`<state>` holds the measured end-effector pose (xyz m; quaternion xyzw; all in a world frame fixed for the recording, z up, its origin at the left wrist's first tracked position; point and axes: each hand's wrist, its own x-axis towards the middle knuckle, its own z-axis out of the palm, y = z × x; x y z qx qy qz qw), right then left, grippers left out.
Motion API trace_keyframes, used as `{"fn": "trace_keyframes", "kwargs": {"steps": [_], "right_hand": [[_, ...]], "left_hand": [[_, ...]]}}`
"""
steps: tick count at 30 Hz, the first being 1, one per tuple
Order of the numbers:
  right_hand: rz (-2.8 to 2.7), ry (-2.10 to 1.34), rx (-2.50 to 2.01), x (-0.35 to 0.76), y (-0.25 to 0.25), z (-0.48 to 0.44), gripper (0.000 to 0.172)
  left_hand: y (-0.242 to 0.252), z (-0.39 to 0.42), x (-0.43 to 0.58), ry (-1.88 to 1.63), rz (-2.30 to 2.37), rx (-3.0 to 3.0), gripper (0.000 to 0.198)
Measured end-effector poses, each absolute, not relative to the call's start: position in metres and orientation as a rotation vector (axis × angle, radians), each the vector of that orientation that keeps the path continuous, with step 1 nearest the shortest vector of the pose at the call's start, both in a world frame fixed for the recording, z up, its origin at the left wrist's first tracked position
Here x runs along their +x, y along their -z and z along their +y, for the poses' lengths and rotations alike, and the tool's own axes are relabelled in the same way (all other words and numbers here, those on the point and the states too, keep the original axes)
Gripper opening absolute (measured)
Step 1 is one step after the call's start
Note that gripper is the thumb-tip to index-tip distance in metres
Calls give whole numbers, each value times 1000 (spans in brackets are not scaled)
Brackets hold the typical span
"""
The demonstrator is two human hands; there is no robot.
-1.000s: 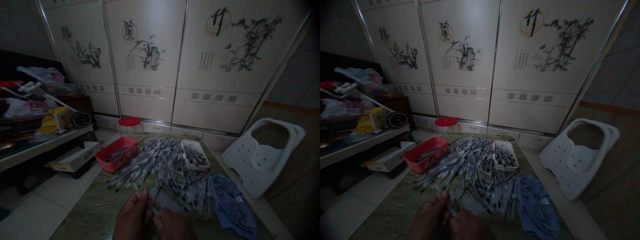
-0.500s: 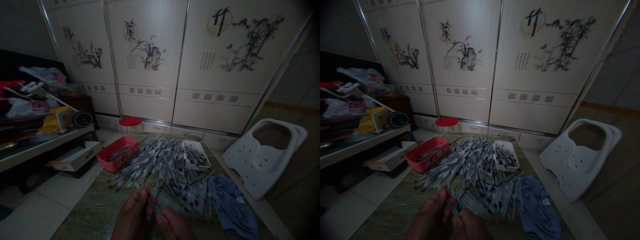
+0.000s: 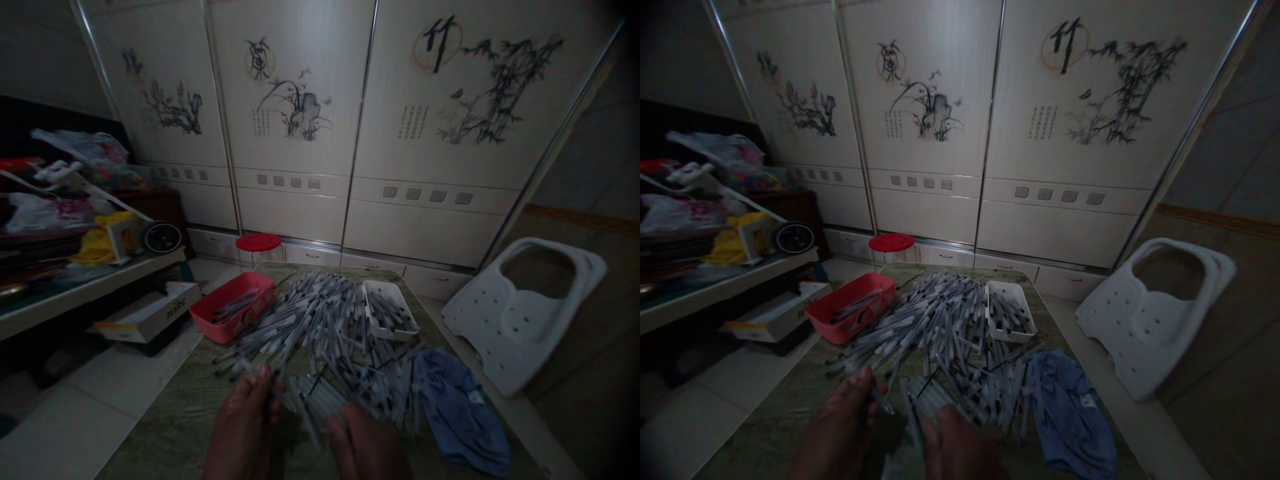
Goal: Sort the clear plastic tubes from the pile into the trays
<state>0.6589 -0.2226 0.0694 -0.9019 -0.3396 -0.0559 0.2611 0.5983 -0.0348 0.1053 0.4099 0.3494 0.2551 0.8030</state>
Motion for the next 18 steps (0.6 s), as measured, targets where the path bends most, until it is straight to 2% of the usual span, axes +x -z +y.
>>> {"fn": "trace_keyframes", "kwargs": {"steps": [3,8,11,15,18], "right_hand": [[-756,107,-2452,671,-75,-229,38],[-595,52,-2323,682,-80,-230,54],[-509,-5,-2235,682,-86,-229,51],[-429,-140,-2093,677,-97,-228,38],[-422,-324,-1895,671,-102,-225,42]], "left_hand": [[-104,-45,600,-506,734,849,43],[-100,-50,602,-499,687,905,35],[-104,-50,600,-498,697,1007,34],[-108,-51,597,-639,592,1496,29],[-103,-51,594,-742,361,1901,32]]}}
